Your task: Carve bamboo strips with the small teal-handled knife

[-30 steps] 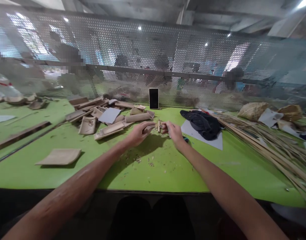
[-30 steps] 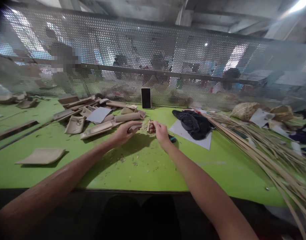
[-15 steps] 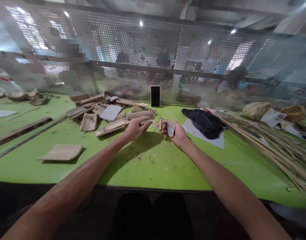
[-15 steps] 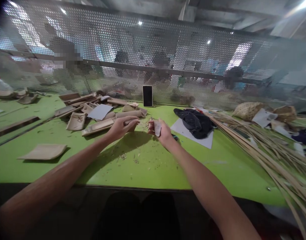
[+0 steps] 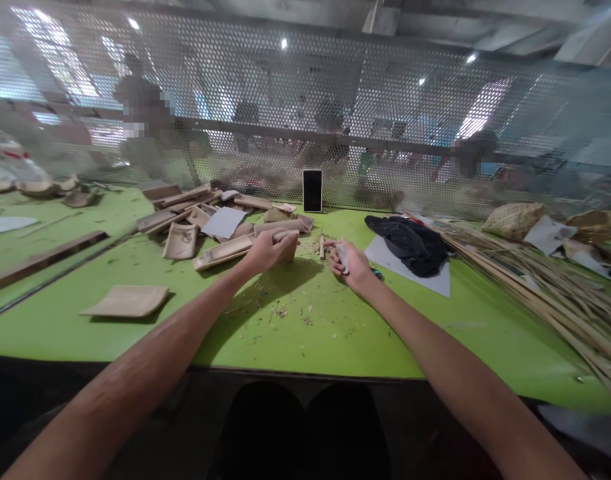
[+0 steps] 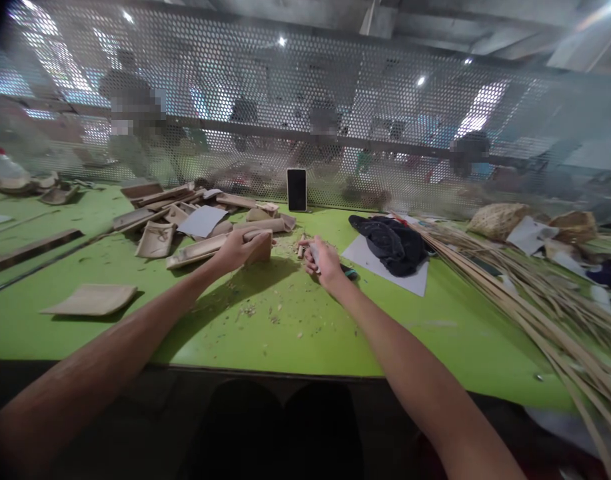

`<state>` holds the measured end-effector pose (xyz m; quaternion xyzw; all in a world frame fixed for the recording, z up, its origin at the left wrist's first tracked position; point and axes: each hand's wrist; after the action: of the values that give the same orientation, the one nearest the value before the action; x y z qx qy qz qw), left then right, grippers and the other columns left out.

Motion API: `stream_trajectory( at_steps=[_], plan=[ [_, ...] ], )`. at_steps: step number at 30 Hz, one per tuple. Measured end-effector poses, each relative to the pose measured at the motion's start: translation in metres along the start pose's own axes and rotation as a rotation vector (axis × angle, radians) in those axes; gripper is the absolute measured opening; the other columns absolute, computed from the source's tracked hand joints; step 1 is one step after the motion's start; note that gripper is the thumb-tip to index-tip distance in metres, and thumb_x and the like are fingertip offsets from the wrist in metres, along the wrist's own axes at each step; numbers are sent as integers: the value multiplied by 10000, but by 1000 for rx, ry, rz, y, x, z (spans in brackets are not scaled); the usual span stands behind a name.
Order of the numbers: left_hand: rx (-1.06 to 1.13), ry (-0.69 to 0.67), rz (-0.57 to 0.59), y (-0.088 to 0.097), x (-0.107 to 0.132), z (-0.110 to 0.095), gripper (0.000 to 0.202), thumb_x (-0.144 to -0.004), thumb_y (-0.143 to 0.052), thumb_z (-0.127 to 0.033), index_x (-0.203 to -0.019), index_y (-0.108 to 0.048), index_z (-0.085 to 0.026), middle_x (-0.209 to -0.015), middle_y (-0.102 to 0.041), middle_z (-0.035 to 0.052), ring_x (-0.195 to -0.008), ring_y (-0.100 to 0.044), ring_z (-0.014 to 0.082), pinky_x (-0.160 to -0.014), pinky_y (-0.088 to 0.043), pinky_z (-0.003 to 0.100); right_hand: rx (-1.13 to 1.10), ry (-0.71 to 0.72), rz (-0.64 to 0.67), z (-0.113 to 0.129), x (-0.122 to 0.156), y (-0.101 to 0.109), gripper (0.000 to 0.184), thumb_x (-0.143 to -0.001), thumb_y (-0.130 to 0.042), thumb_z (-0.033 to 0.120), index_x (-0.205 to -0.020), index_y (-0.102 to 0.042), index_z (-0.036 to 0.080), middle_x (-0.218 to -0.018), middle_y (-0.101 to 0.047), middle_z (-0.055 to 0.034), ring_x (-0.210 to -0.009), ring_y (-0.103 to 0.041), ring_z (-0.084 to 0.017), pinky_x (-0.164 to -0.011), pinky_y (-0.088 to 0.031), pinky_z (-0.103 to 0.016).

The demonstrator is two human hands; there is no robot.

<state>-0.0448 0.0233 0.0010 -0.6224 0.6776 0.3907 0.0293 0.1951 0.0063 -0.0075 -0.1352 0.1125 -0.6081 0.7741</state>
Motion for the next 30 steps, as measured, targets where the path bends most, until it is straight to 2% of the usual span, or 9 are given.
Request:
stream_trajectory(
  at_steps=[4,8,11,14,17,23,27,30],
  plan=[
    [106,23,-26,-1,1,-3,408,-957,-598,-522,-1031,-781,-165,-1109,-790,117,-1042,-700,279,-940,-532,393,135,84,-75,-4,-3,2,317,-889,-692,505,-982,-619,212,-607,-439,94,-425,-252,-70,-384,-221,-204],
    [282,60,45,-1,5,-7,391,-928,-664,-524,-1095,-789,-193,-1225,-768,123,-1174,-674,303,-997,-522,412,304,176,-127,-5,-2,2,317,-854,-738,448,-1048,-622,226,-630,-426,91,-468,-305,-88,-427,-275,-217],
    [386,122,112,-2,8,-8,417,-903,-704,-540,-1113,-789,-190,-1227,-765,130,-1175,-677,309,-982,-535,418,562,331,-110,-4,2,-4,315,-939,-622,484,-1092,-661,211,-701,-490,41,-570,-424,-128,-538,-396,-259],
    [459,172,179,-6,11,-10,454,-897,-706,-562,-1119,-779,-173,-1188,-776,138,-1108,-706,308,-948,-556,429,792,533,-23,-3,8,-14,420,-1022,-444,503,-1134,-706,194,-865,-579,-35,-796,-534,-191,-788,-494,-342],
    [427,129,204,-10,11,-15,462,-876,-730,-559,-1121,-771,-169,-1205,-777,132,-1121,-706,309,-974,-551,433,927,637,68,-2,14,-23,491,-1067,-334,445,-1268,-706,193,-992,-581,-72,-977,-551,-226,-955,-477,-394],
    [316,-3,260,-14,9,-21,387,-853,-759,-459,-1118,-785,-178,-1217,-783,114,-1162,-704,317,-1008,-547,427,1096,713,99,-6,13,-22,535,-1082,-319,381,-1500,-568,159,-1035,-532,-88,-971,-558,-237,-958,-502,-418],
    [277,-31,236,-15,9,-20,355,-868,-741,-437,-1107,-790,-179,-1214,-786,105,-1146,-714,311,-994,-559,425,1179,827,91,-8,11,-20,551,-1093,-308,381,-1583,-466,183,-1068,-540,-111,-1004,-558,-266,-971,-516,-455],
    [251,-28,241,-15,8,-19,391,-879,-729,-469,-1116,-782,-163,-1214,-784,115,-1130,-719,317,-965,-571,426,1198,916,56,-9,9,-20,562,-1087,-361,376,-1624,-397,215,-1100,-530,-121,-1023,-557,-272,-972,-523,-462]
  ],
)
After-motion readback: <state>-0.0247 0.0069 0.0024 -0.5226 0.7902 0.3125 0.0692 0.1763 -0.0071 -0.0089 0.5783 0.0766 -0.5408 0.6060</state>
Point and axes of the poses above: each hand's wrist, its own x-axis away from the middle knuckle, its own y-axis out of the back of the hand, z = x × y
